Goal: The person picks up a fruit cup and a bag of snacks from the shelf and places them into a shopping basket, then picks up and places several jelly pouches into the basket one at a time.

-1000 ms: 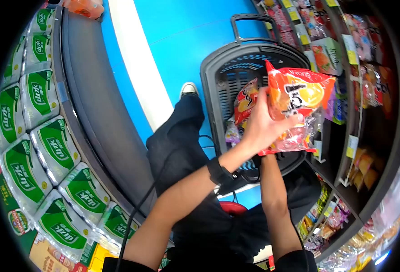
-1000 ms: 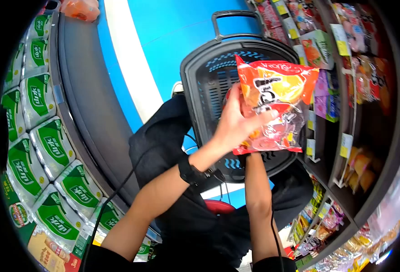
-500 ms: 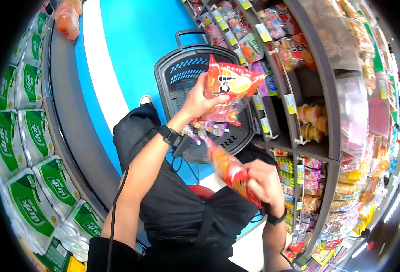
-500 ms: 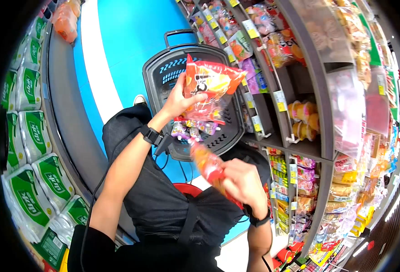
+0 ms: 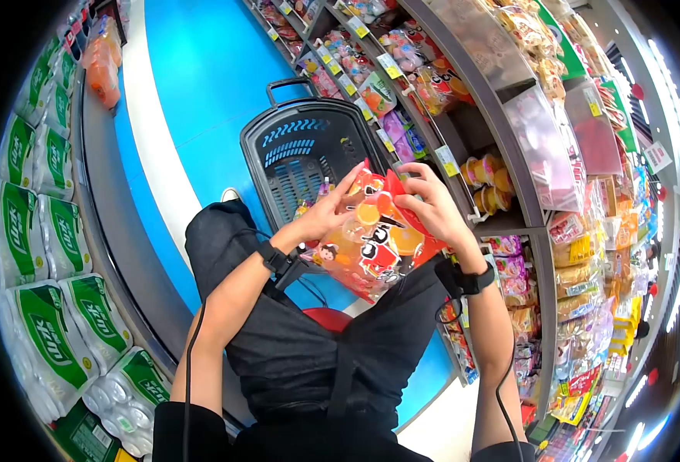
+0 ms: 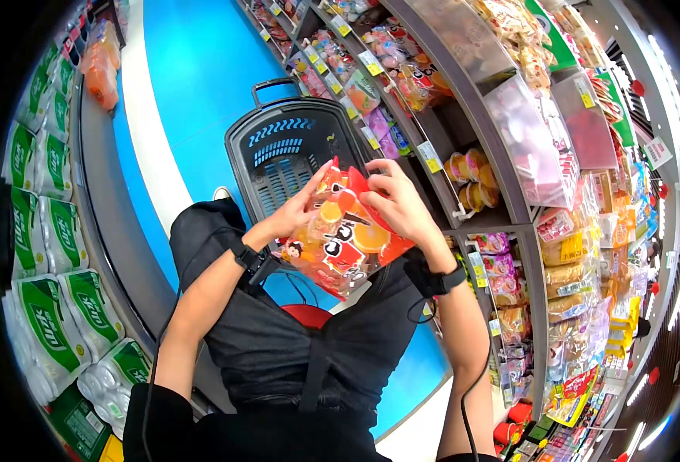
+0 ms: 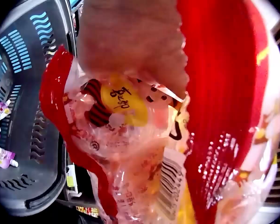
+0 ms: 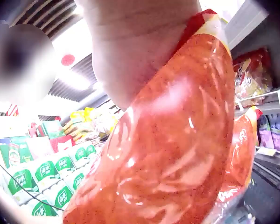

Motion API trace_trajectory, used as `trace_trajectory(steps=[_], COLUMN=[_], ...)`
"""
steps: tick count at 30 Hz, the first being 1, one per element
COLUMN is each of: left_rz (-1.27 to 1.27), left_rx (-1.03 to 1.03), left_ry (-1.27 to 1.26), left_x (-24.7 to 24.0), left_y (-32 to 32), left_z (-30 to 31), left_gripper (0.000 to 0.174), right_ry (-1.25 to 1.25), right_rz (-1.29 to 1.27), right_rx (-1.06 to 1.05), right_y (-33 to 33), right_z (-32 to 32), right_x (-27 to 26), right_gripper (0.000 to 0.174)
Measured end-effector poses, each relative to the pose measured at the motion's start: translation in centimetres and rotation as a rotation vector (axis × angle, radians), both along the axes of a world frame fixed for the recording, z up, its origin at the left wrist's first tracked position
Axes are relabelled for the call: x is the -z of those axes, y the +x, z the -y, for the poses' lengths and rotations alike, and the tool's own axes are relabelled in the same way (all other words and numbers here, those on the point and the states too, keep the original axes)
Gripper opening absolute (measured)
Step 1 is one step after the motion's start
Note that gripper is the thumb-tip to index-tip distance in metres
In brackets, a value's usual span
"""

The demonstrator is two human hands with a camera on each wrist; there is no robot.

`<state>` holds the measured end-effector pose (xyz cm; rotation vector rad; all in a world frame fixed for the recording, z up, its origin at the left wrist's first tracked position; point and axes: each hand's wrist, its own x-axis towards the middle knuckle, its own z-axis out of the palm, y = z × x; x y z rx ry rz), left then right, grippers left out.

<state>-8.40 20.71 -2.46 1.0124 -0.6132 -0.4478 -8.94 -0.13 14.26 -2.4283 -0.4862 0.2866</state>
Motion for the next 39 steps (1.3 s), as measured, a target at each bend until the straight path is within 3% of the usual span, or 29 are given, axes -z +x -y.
trace_trajectory(steps=[5,7,9,11,14,17,21,23,25,27,29,30,33,36,39], left_rz=[-0.199,-0.331,-0.412,-0.274,-0.182,-0.213,-0.125,-0.421,-0.594,-0.524,-0.421,-0.373,-0.35,-0.358,-0.001], left_rx=[0.164,0.232,0.215,0.222,0.209,0.166,0.013,-0.015,-0.127,-0.08,-0.199,-0.245,-0.224,-0.162,-0.337], left_ry=[-0.148,-0.204,-0.242,-0.104,-0.012,-0.038,0.105,0.064,0.0,-0.097,-0.095,-0.215,-0.283,-0.365,-0.024], left_x=[-1.0,-0.4,-0.5,-0.1,-0.6,1.5,4.1,5.2,5.7,6.4,3.4,1.8,-2.9,-4.0,-3.1], left_y=[-0.4,-0.1,-0.3,0.0,0.5,2.8,6.7,7.5,8.5,10.2,12.1,13.3,16.5,18.3,19.0], left_z=[-1.0,-1.1,-0.8,-1.1,-1.1,-1.0,0.2,1.6,3.9,7.3,11.7,13.9,18.7,21.6,21.1], left_gripper=[0.077,0.074,0.085,0.096,0.092,0.091,0.093,0.095,0.094,0.099,0.095,0.087,0.078,0.062,0.047], right_ry=[0.02,0.01,0.022,-0.023,0.103,0.193,0.324,0.346,0.122,-0.014,-0.094,-0.115,-0.174,-0.214,-0.242], right_rz=[-0.236,-0.234,-0.439,-0.297,-0.291,-0.122,0.078,0.218,0.509,0.794,0.998,1.041,1.125,1.142,1.108], right_rx=[0.16,0.086,0.199,0.19,0.275,0.305,0.447,0.461,0.35,0.18,0.163,0.17,0.187,0.157,0.154], right_y=[0.5,1.5,2.0,2.0,2.0,2.7,4.5,6.4,8.1,9.9,11.5,12.1,13.0,13.4,12.2], right_z=[-0.6,0.5,0.6,0.3,0.7,2.0,4.1,5.6,5.4,5.2,5.3,5.4,5.7,6.5,7.8], right_x=[0.5,2.3,2.4,2.9,4.5,4.6,3.0,3.4,2.4,1.0,-0.6,-1.3,-2.8,-2.1,0.5], right_gripper=[0.024,0.022,0.024,0.024,0.022,0.021,0.018,0.019,0.014,0.011,0.01,0.01,0.01,0.011,0.013])
